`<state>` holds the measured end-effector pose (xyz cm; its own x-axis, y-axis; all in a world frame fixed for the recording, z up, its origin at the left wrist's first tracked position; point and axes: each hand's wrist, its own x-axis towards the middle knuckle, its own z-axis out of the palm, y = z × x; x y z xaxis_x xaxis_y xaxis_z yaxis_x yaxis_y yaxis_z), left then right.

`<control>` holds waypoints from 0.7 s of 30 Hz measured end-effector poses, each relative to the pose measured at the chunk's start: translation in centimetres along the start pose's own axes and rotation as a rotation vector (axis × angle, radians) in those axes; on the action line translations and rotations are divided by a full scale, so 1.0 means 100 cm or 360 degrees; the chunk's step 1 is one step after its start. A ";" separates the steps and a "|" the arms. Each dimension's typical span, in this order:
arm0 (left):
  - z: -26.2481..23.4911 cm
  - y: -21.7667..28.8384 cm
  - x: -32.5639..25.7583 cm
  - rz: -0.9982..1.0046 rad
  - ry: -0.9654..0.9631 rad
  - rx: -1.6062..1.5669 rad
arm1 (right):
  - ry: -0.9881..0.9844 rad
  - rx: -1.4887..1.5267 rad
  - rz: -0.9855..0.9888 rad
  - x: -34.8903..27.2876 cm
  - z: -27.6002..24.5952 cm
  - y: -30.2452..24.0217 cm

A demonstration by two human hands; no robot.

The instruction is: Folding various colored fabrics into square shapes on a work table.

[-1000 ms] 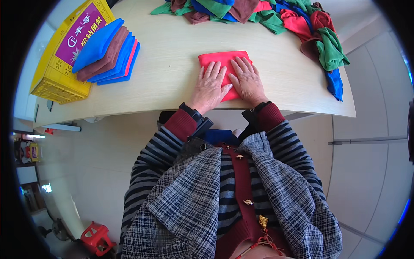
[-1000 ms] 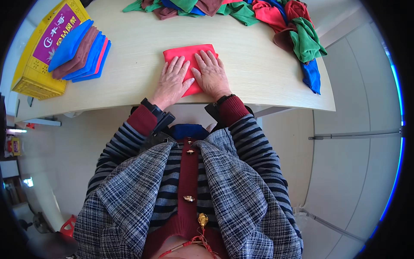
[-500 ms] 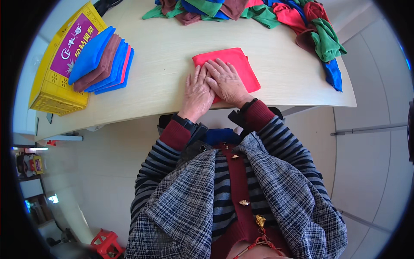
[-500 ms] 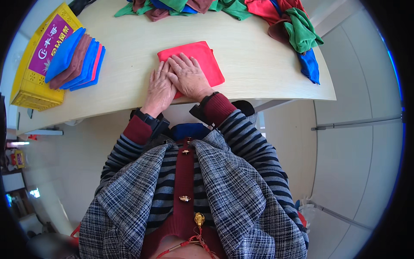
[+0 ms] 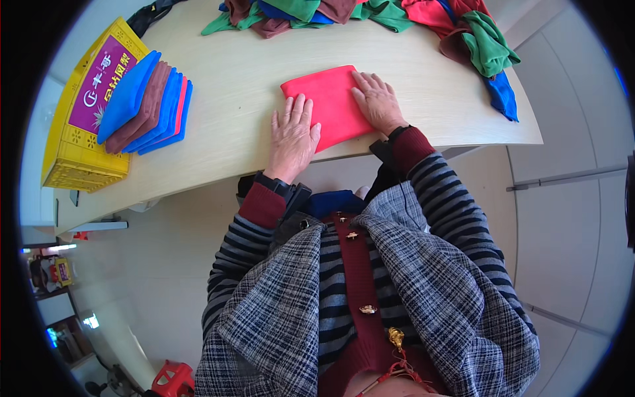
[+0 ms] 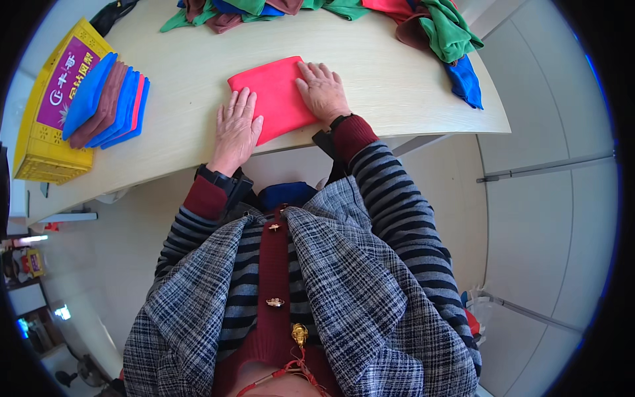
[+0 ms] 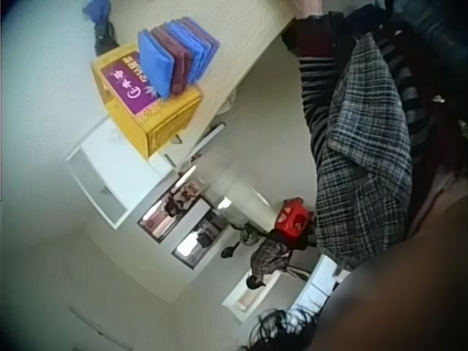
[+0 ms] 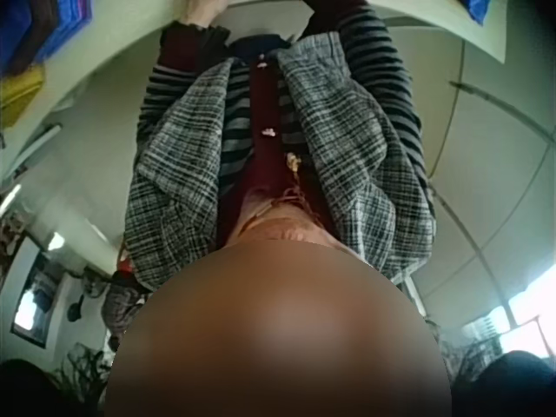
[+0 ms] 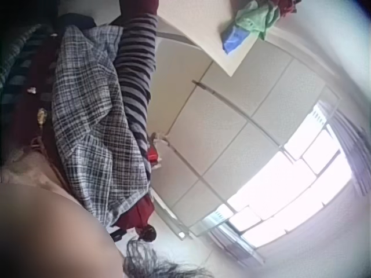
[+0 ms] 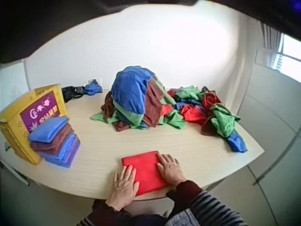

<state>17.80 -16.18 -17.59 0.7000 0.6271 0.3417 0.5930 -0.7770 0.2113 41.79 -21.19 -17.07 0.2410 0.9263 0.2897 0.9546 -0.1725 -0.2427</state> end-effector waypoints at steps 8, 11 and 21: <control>-0.015 0.015 -0.002 0.0033 0.0037 -0.0032 | 0.0344 -0.0168 -0.0034 -0.008 -0.009 -0.015; -0.016 0.029 -0.010 0.0268 0.0097 -0.0054 | 0.0164 0.0099 -0.0252 -0.010 0.003 -0.042; -0.008 0.023 -0.021 0.0307 0.0047 -0.0043 | -0.0023 -0.0090 -0.0168 -0.015 0.000 -0.031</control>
<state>17.37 -19.31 -17.07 0.7873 0.4649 0.4050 0.4377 -0.8841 0.1638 38.49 -22.01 -16.74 0.1363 0.9449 0.2975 0.9830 -0.0917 -0.1590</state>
